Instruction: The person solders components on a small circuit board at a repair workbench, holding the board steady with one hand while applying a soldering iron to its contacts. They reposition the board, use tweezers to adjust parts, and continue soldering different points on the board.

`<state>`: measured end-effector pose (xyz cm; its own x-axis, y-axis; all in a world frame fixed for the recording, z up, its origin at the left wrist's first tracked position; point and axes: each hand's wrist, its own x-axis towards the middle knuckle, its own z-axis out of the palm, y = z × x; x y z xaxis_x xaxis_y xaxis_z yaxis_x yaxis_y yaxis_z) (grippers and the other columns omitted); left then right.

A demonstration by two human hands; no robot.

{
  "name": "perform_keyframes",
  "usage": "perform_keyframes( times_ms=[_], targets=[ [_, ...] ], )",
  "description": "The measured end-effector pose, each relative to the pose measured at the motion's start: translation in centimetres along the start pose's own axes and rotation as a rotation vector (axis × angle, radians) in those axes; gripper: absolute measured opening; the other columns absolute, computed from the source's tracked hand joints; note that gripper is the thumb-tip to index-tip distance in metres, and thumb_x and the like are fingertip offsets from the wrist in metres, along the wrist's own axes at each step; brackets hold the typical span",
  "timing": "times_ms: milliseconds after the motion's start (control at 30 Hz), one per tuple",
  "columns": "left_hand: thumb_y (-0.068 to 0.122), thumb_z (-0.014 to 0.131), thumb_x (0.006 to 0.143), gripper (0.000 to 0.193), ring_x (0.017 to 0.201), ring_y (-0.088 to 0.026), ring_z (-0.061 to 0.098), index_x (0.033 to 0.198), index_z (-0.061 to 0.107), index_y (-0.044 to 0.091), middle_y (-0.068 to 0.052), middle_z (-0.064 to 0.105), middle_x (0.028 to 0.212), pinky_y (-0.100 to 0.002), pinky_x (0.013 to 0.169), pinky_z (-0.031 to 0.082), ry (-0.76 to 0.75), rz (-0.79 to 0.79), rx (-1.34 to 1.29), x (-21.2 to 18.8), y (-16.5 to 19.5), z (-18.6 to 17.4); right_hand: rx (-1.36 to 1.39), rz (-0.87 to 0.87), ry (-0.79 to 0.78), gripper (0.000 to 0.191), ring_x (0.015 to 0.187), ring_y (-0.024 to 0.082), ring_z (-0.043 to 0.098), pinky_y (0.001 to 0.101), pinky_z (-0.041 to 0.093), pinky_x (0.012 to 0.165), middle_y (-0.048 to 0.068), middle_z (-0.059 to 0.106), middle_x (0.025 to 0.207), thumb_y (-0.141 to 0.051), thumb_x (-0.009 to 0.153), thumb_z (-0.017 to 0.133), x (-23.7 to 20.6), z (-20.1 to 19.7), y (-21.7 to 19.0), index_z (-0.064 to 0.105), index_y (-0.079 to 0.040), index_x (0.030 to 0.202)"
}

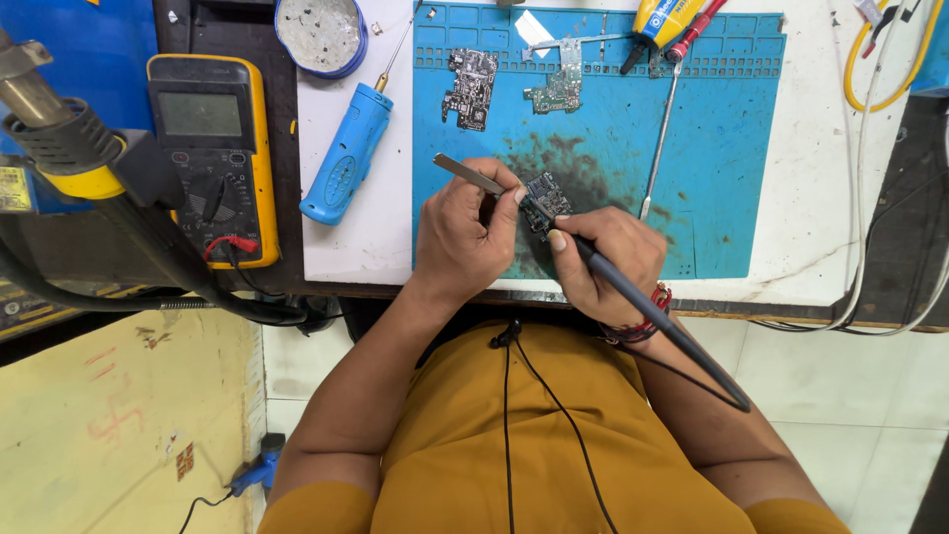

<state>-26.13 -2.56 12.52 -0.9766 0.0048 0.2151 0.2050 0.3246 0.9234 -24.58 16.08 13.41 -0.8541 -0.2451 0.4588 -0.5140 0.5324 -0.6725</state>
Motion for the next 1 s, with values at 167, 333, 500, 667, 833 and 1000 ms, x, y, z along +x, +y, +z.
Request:
perform_keyframes(
  times_ms=[167, 333, 500, 667, 833, 1000],
  targets=[
    [0.005, 0.069, 0.100, 0.011, 0.063, -0.012, 0.064, 0.101, 0.059, 0.005, -0.003, 0.066, 0.081, -0.028, 0.059, 0.051, -0.010, -0.009, -0.003, 0.04, -0.06, -0.03, -0.005, 0.007, 0.005, 0.010, 0.069, 0.028, 0.067, 0.0369, 0.049, 0.063, 0.012, 0.069, 0.084, -0.008, 0.096, 0.075, 0.03, 0.05, -0.01, 0.067, -0.003, 0.098],
    [0.004, 0.070, 0.099, 0.011, 0.064, -0.012, 0.065, 0.101, 0.059, 0.005, -0.003, 0.066, 0.081, -0.028, 0.059, 0.051, -0.004, 0.006, -0.001, -0.01, -0.06, -0.03, -0.004, 0.016, 0.011, 0.010, 0.069, 0.028, 0.067, 0.0370, 0.049, 0.063, 0.012, 0.070, 0.085, -0.008, 0.096, 0.075, 0.01, 0.05, -0.13, 0.066, -0.003, 0.098],
    [0.004, 0.070, 0.099, 0.012, 0.063, -0.012, 0.065, 0.102, 0.058, 0.004, -0.003, 0.066, 0.081, -0.028, 0.058, 0.051, -0.009, 0.008, -0.006, -0.04, -0.12, -0.04, 0.015, 0.022, 0.031, 0.010, 0.070, 0.028, 0.068, 0.0363, 0.050, 0.063, 0.013, 0.070, 0.086, -0.007, 0.097, 0.075, 0.03, 0.12, -0.13, 0.066, -0.003, 0.099],
    [0.004, 0.070, 0.099, 0.013, 0.064, -0.013, 0.066, 0.102, 0.057, 0.004, -0.003, 0.066, 0.082, -0.028, 0.059, 0.052, -0.001, 0.021, -0.004, -0.07, -0.04, -0.07, -0.009, 0.020, 0.020, 0.010, 0.070, 0.028, 0.067, 0.0369, 0.050, 0.063, 0.013, 0.069, 0.085, -0.007, 0.097, 0.075, 0.02, 0.04, -0.20, 0.066, -0.003, 0.098],
    [0.004, 0.070, 0.099, 0.013, 0.065, -0.014, 0.067, 0.102, 0.057, 0.004, -0.004, 0.066, 0.083, -0.028, 0.060, 0.052, 0.002, 0.015, -0.007, -0.03, 0.01, -0.08, -0.005, 0.017, 0.005, 0.009, 0.067, 0.028, 0.066, 0.0369, 0.049, 0.061, 0.013, 0.069, 0.083, -0.006, 0.095, 0.075, 0.04, -0.04, -0.24, 0.067, -0.003, 0.097],
    [0.004, 0.070, 0.099, 0.013, 0.066, -0.014, 0.067, 0.102, 0.057, 0.005, -0.004, 0.067, 0.085, -0.029, 0.061, 0.053, 0.004, 0.019, -0.007, -0.07, -0.07, -0.09, 0.010, 0.009, -0.002, 0.009, 0.066, 0.027, 0.065, 0.0369, 0.048, 0.061, 0.012, 0.068, 0.081, -0.006, 0.095, 0.075, -0.02, -0.03, -0.15, 0.067, -0.003, 0.096]
  ],
)
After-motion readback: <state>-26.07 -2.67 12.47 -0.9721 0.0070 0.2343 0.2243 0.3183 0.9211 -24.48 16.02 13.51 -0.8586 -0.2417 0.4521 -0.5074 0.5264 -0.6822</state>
